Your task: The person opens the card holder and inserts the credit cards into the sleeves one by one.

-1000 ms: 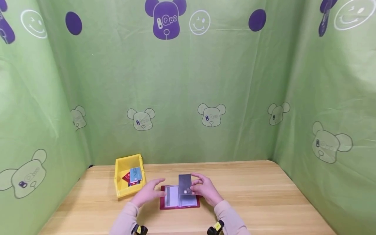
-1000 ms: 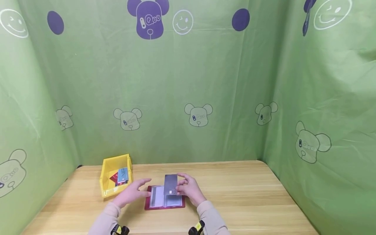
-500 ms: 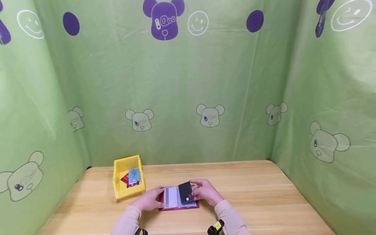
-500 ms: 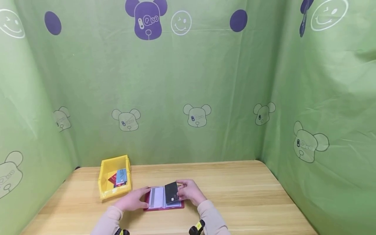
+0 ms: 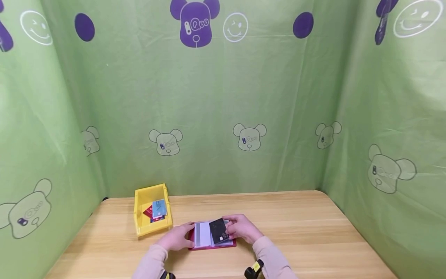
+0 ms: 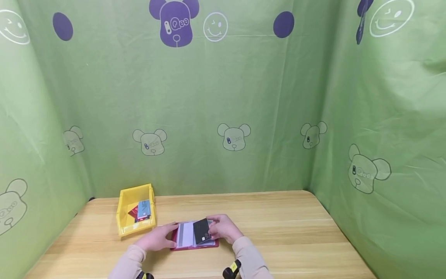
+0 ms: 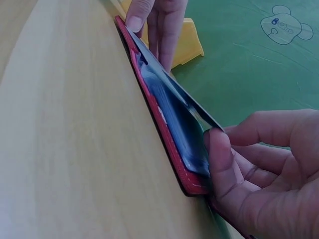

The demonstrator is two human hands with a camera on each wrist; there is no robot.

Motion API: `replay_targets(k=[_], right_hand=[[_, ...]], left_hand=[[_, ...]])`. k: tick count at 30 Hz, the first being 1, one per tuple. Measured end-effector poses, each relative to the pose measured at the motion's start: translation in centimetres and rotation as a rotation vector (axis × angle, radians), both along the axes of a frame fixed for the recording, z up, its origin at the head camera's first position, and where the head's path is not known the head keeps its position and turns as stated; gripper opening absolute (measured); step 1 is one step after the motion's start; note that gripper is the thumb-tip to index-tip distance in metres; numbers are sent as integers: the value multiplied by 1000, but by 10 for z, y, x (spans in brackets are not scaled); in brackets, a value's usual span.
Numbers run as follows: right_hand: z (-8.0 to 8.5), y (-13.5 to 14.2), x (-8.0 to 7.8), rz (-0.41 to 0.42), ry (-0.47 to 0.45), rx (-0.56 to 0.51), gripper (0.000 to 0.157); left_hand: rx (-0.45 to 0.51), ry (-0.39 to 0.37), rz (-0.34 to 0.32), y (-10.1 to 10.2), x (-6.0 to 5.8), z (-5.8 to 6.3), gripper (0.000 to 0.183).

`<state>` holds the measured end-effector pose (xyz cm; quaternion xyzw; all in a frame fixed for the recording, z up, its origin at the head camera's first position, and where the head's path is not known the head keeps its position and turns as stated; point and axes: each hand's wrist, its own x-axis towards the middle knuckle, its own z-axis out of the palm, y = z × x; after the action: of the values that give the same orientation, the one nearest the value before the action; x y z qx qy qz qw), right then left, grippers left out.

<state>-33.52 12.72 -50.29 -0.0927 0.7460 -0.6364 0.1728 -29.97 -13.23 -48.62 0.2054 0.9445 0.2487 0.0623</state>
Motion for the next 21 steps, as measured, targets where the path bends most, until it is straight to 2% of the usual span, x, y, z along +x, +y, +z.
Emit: replay_targets(k=[12, 21], right_hand=[[4, -12, -4, -22, 20, 84, 68], [9, -12, -3, -21, 22, 117, 69]], left_hand=[[7, -12, 14, -1, -1, 0, 68], [20, -13, 17, -1, -2, -3, 69]])
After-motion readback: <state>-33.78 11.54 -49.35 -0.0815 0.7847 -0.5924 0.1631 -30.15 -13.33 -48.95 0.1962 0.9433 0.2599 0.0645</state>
